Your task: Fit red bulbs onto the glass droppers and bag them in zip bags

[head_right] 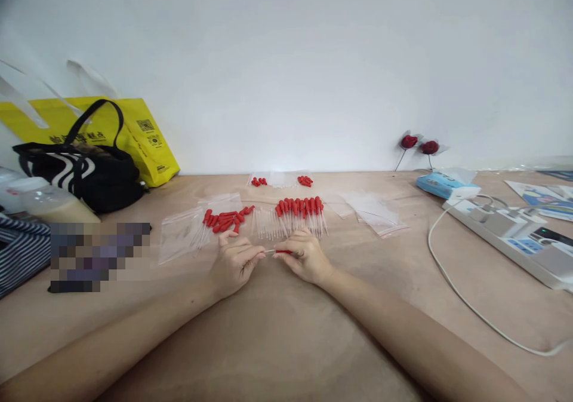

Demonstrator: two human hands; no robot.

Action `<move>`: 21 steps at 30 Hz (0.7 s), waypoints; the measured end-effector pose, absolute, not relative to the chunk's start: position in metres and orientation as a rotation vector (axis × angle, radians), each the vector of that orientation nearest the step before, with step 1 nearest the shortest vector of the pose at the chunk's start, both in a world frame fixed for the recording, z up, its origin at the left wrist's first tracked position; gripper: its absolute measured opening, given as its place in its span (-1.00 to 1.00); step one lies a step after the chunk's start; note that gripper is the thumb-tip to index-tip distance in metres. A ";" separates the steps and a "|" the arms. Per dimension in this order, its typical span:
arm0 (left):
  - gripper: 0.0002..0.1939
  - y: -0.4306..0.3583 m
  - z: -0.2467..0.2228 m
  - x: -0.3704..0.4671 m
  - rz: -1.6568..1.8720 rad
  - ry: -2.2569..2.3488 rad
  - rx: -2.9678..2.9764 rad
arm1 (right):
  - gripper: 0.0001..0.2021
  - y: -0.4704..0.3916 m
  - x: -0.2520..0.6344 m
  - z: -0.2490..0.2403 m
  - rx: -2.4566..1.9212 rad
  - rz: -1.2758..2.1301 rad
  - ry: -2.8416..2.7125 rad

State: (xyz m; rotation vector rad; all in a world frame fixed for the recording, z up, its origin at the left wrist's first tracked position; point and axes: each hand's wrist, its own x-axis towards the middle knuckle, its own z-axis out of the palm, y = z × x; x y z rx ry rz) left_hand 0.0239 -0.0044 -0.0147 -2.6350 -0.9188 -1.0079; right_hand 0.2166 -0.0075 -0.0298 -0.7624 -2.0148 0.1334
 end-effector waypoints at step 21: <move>-0.75 0.041 0.046 -0.040 -0.437 -1.887 -2.233 | -0.61 -0.008 0.225 -0.032 -0.928 0.078 -1.999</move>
